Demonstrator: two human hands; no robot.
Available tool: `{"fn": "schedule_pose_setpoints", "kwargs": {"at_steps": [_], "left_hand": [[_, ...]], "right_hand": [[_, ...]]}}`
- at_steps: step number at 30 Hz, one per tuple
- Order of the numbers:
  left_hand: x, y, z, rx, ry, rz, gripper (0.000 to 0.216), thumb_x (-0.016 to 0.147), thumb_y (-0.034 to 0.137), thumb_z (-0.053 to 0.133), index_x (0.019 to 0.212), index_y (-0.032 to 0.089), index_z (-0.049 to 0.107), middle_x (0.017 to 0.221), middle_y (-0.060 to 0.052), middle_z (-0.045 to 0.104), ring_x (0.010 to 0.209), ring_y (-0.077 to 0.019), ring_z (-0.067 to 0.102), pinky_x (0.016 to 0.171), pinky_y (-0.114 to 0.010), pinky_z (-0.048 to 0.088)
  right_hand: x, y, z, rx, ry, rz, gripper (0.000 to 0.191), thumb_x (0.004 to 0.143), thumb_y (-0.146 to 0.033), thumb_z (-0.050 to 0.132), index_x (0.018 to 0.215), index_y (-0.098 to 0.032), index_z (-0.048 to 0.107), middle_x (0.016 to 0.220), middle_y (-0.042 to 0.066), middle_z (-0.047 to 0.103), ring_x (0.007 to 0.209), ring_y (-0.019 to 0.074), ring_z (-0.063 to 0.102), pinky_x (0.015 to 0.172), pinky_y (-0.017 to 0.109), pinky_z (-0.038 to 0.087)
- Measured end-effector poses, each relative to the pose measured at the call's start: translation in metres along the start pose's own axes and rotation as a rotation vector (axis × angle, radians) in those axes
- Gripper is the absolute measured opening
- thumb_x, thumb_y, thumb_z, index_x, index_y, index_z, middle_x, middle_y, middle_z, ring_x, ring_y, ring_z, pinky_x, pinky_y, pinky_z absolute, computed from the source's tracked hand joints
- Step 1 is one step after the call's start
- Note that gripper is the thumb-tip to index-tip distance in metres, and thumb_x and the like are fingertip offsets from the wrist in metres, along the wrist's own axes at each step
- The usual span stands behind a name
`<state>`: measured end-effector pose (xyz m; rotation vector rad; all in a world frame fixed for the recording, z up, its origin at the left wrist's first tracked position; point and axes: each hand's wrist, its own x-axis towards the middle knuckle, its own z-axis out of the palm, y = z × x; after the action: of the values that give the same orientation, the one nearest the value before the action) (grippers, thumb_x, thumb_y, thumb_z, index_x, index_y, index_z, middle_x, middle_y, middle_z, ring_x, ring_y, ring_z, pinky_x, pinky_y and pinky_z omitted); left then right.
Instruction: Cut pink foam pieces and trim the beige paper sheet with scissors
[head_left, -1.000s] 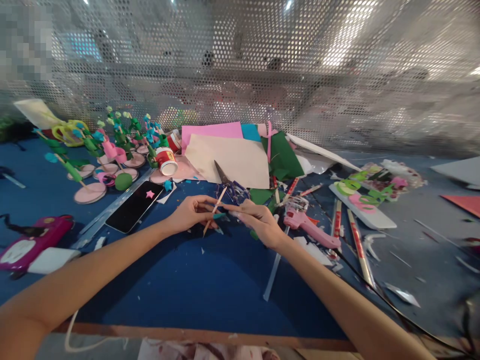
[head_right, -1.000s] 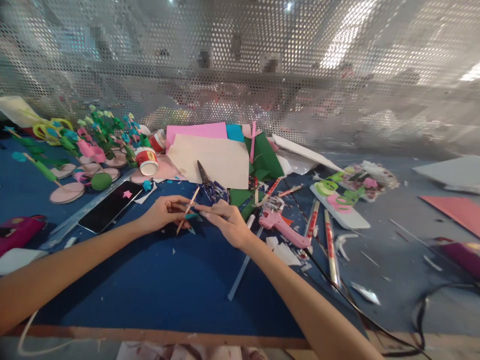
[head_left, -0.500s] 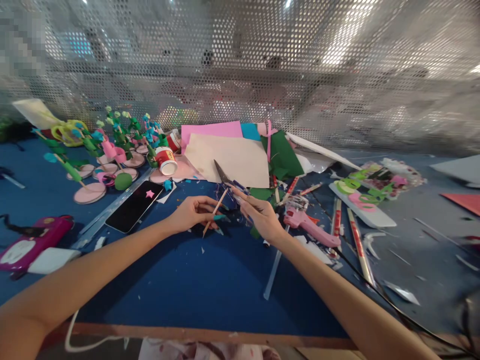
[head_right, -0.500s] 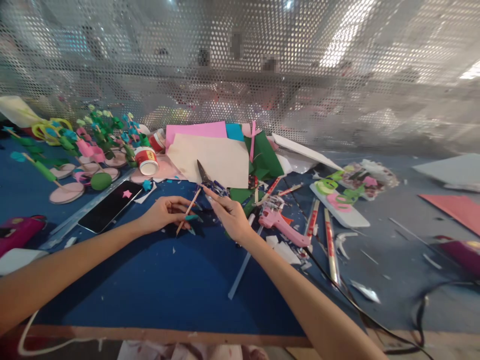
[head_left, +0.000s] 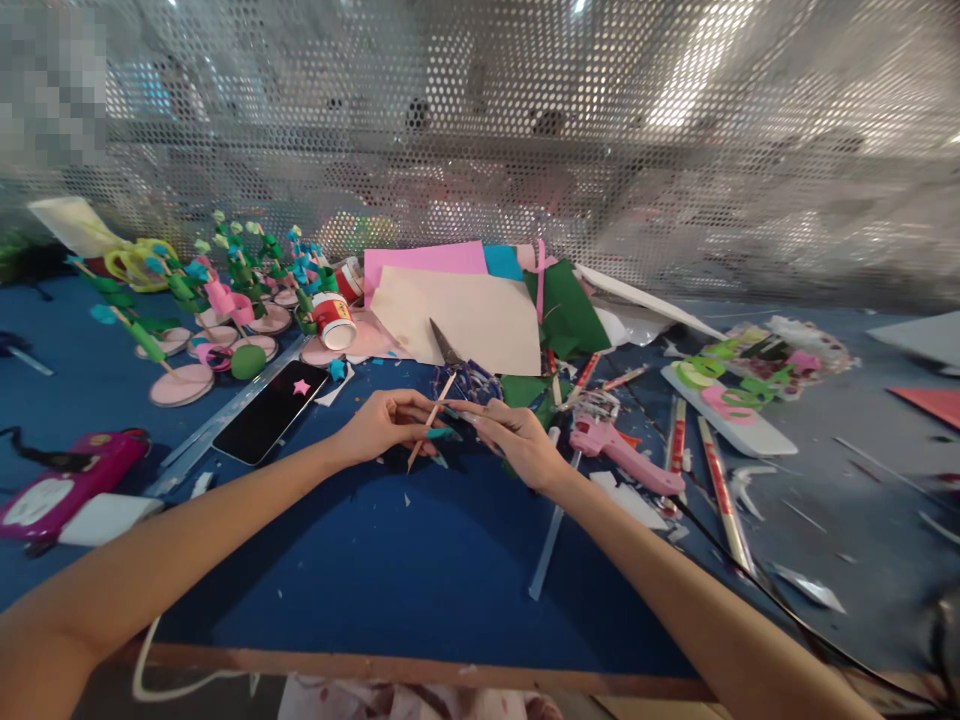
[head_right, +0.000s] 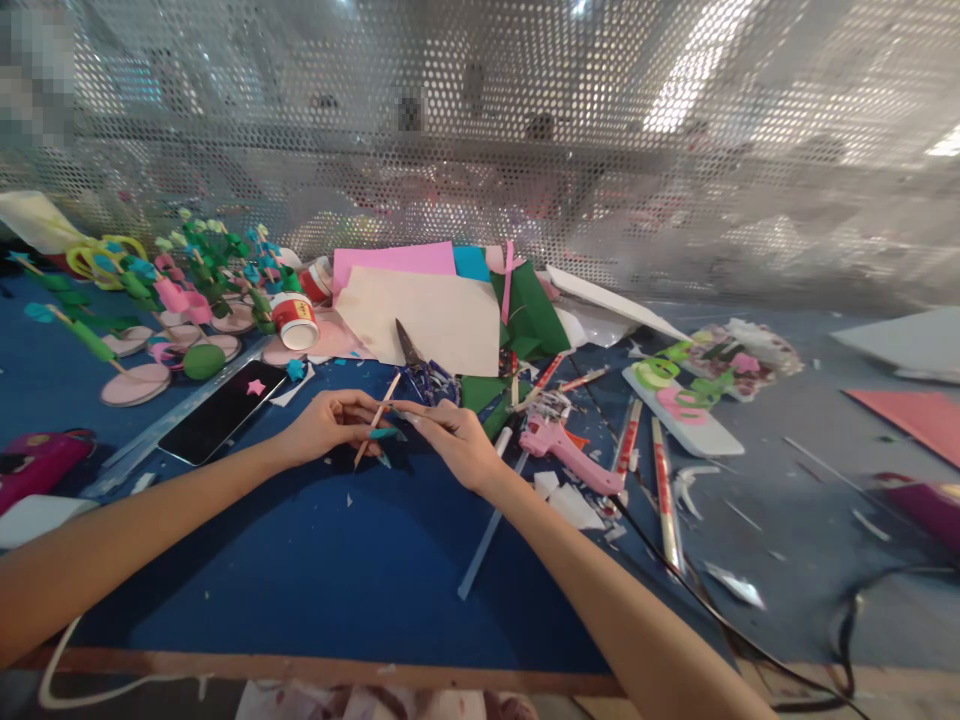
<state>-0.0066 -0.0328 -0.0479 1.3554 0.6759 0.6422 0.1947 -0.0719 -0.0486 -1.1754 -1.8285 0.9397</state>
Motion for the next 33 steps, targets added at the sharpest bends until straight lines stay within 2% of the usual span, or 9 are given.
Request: {"fn": "schedule_pose_setpoints", "kwargs": {"at_steps": [5, 12, 18, 21, 27, 33], "left_hand": [[0.001, -0.001, 0.000, -0.007, -0.010, 0.003, 0.031, 0.064, 0.025, 0.069, 0.089, 0.012, 0.057, 0.087, -0.008, 0.068, 0.060, -0.0140, 0.065, 0.059, -0.026, 0.054], [0.001, -0.001, 0.000, 0.000, -0.012, -0.007, 0.033, 0.064, 0.026, 0.069, 0.091, 0.011, 0.057, 0.088, -0.009, 0.067, 0.061, -0.0141, 0.065, 0.060, -0.026, 0.054], [0.000, 0.001, 0.002, 0.001, 0.008, -0.033, 0.037, 0.062, 0.027, 0.070, 0.092, 0.011, 0.056, 0.086, -0.009, 0.067, 0.059, -0.0144, 0.065, 0.059, -0.027, 0.054], [0.000, 0.002, 0.002, 0.009, 0.017, -0.044, 0.036, 0.062, 0.027, 0.070, 0.091, 0.011, 0.056, 0.083, -0.007, 0.067, 0.059, -0.0143, 0.065, 0.057, -0.026, 0.054], [0.000, 0.002, 0.002, 0.012, 0.024, -0.031, 0.032, 0.064, 0.025, 0.069, 0.090, 0.012, 0.056, 0.077, -0.005, 0.067, 0.060, -0.0139, 0.065, 0.057, -0.025, 0.053], [0.000, 0.001, 0.001, 0.011, 0.008, -0.017, 0.031, 0.063, 0.025, 0.069, 0.088, 0.012, 0.056, 0.083, -0.007, 0.067, 0.061, -0.0139, 0.065, 0.059, -0.026, 0.053]], "right_hand": [[-0.001, 0.001, 0.000, -0.001, 0.031, 0.006, 0.037, 0.084, -0.040, 0.042, 0.097, -0.016, 0.065, 0.055, -0.003, 0.034, 0.056, 0.0104, 0.038, 0.058, 0.025, 0.032], [0.001, 0.003, 0.001, -0.018, 0.054, -0.013, 0.040, 0.084, -0.043, 0.040, 0.083, -0.015, 0.068, 0.054, -0.001, 0.035, 0.060, 0.0124, 0.043, 0.059, 0.026, 0.032], [0.001, 0.004, 0.002, -0.024, 0.100, 0.025, 0.042, 0.084, -0.042, 0.040, 0.107, -0.015, 0.062, 0.054, -0.003, 0.034, 0.055, 0.0109, 0.038, 0.057, 0.025, 0.031], [0.000, 0.002, 0.000, -0.024, 0.133, -0.004, 0.042, 0.084, -0.040, 0.039, 0.116, -0.018, 0.056, 0.054, -0.003, 0.035, 0.057, 0.0112, 0.036, 0.057, 0.025, 0.030], [-0.001, -0.006, -0.003, -0.054, -0.030, -0.056, 0.035, 0.082, -0.035, 0.044, 0.103, -0.018, 0.065, 0.049, -0.002, 0.037, 0.061, 0.0135, 0.036, 0.060, 0.027, 0.031], [-0.001, -0.009, -0.001, -0.059, -0.010, 0.007, 0.035, 0.083, -0.036, 0.043, 0.101, -0.017, 0.066, 0.051, -0.002, 0.035, 0.060, 0.0133, 0.036, 0.059, 0.028, 0.030]]}}
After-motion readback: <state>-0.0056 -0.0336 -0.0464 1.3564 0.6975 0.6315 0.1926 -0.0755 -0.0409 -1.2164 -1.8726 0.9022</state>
